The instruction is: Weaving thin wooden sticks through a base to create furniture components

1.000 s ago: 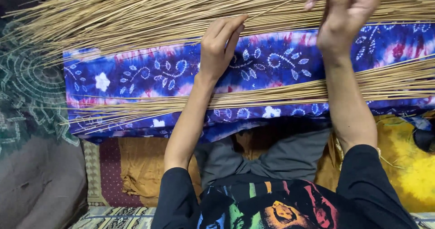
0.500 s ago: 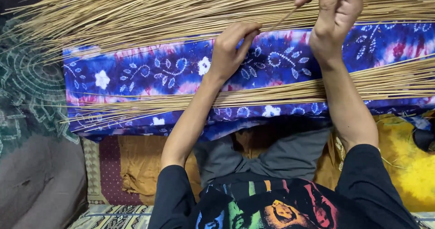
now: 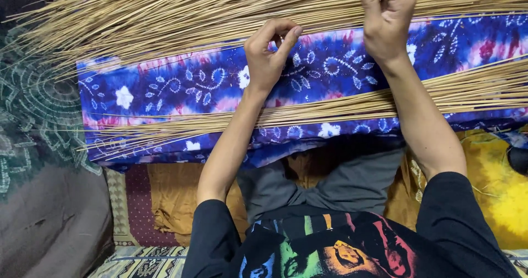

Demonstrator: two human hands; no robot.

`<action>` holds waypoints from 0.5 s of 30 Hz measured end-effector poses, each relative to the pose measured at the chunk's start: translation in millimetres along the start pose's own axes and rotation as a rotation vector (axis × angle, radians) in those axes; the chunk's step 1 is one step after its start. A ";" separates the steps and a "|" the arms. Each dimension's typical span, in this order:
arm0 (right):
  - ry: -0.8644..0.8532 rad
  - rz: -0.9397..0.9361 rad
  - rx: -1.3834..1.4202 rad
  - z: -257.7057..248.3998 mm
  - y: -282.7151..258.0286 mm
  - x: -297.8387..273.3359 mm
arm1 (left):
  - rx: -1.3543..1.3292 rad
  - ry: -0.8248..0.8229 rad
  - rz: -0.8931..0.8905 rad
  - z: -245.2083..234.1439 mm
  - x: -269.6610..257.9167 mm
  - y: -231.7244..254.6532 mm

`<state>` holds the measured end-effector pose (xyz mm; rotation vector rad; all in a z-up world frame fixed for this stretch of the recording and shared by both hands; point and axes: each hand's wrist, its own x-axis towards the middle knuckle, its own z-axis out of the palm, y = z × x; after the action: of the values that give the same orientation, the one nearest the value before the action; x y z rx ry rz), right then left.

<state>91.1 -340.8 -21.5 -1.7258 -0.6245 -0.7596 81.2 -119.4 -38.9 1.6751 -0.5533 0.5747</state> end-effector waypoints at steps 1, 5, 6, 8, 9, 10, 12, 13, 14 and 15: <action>-0.060 -0.020 -0.053 1.1 -5.3 2.5 | -0.018 0.002 -0.007 0.4 -0.1 0.5; -0.203 -0.075 -0.173 6.6 -5.2 0.2 | -0.178 -0.075 -0.130 -1.6 -6.6 -14.6; -0.271 -0.079 -0.197 8.2 -5.0 -1.4 | -0.335 -0.091 -0.184 -1.8 -7.3 -19.5; -0.340 -0.082 -0.221 8.9 -0.9 -3.3 | -0.490 -0.106 -0.240 -1.5 -6.6 -24.1; -0.376 -0.084 -0.254 8.4 2.8 -3.9 | -0.538 -0.069 -0.224 -1.5 -5.8 -23.9; -0.412 -0.086 -0.287 8.0 6.6 -4.6 | -0.586 -0.031 -0.209 -1.6 -4.9 -23.7; -0.432 -0.079 -0.319 -9.9 20.4 -4.6 | -0.586 0.034 -0.201 -4.0 -3.6 -28.4; -0.452 -0.073 -0.353 -19.0 27.4 -4.4 | -0.588 0.098 -0.190 -4.9 -2.9 -30.8; -0.454 -0.073 -0.352 -31.6 31.8 -7.6 | -0.587 0.100 -0.191 -8.3 -2.8 -33.8; -0.380 0.010 -0.338 -45.2 36.1 -10.8 | -0.665 0.139 -0.213 -10.7 -2.5 -36.7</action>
<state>102.3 -394.3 -43.3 -2.2116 -0.7746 -0.5530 102.1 -102.6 -66.3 1.0359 -0.3985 0.2984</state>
